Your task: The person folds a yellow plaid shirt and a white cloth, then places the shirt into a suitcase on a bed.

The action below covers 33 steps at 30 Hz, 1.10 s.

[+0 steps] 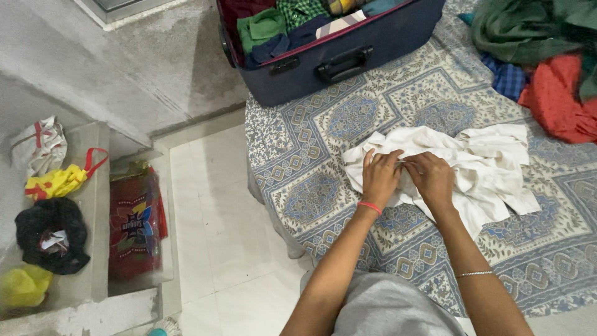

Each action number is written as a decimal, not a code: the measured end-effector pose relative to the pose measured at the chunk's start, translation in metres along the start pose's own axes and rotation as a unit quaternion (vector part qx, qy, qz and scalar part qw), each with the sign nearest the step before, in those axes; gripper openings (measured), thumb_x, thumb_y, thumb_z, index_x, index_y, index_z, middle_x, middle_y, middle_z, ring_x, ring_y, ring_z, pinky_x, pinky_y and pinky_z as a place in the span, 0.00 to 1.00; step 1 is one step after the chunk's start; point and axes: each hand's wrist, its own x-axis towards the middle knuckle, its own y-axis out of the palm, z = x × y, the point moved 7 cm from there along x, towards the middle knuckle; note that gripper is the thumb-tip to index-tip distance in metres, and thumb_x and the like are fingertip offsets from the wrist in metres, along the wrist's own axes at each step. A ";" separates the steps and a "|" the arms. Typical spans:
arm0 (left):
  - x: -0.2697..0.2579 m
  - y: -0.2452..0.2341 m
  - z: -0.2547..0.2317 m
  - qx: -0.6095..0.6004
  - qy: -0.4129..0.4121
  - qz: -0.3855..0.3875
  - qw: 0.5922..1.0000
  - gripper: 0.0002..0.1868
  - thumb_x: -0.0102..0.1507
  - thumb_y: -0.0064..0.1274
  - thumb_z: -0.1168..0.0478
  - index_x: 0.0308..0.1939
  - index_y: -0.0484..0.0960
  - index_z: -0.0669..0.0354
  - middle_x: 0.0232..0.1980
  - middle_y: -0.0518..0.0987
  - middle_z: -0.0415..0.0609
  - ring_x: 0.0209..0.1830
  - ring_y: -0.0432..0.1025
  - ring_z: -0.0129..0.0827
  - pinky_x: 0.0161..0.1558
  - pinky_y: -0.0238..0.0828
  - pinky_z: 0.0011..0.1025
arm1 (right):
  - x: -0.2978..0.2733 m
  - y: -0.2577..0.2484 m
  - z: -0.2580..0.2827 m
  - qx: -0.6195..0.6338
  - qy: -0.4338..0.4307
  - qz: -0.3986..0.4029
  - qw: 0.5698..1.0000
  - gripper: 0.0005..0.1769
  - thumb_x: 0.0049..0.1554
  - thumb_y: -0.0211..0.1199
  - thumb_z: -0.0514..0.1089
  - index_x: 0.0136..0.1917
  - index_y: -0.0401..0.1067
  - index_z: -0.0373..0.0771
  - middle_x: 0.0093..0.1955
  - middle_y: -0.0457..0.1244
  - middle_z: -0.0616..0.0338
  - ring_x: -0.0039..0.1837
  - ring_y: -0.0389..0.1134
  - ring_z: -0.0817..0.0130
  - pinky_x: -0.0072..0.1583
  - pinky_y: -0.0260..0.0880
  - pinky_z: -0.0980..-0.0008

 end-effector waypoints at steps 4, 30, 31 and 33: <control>-0.002 0.007 0.004 0.004 -0.005 0.009 1.000 0.16 0.66 0.57 0.65 0.57 0.82 0.51 0.43 0.85 0.45 0.49 0.76 0.37 0.76 0.53 0.41 | 0.000 -0.002 0.009 -0.031 -0.045 -0.012 0.998 0.07 0.53 0.72 0.40 0.46 0.79 0.40 0.43 0.67 0.58 0.45 0.68 0.59 0.47 0.67 0.61; 0.145 0.032 0.123 0.108 -0.013 -0.003 0.994 0.13 0.59 0.54 0.71 0.42 0.87 0.48 0.45 0.85 0.44 0.49 0.75 0.41 0.57 0.64 0.39 | -0.073 0.082 -0.086 0.025 0.239 0.117 0.964 0.15 0.58 0.66 0.47 0.56 0.78 0.39 0.52 0.69 0.49 0.57 0.68 0.53 0.57 0.69 0.58; 0.149 0.034 0.127 0.108 -0.010 0.003 0.994 0.14 0.58 0.54 0.72 0.41 0.87 0.48 0.44 0.85 0.44 0.48 0.76 0.41 0.57 0.63 0.39 | -0.079 0.090 -0.104 0.129 0.308 0.144 0.932 0.16 0.59 0.65 0.48 0.57 0.78 0.39 0.52 0.70 0.49 0.55 0.69 0.53 0.58 0.69 0.59; 0.156 0.036 0.135 0.107 -0.004 0.014 0.994 0.15 0.57 0.54 0.73 0.41 0.88 0.48 0.42 0.85 0.44 0.48 0.76 0.40 0.57 0.62 0.39 | -0.089 0.094 -0.123 0.275 0.365 0.163 0.874 0.15 0.62 0.64 0.48 0.57 0.78 0.38 0.51 0.70 0.47 0.54 0.68 0.52 0.57 0.68 0.61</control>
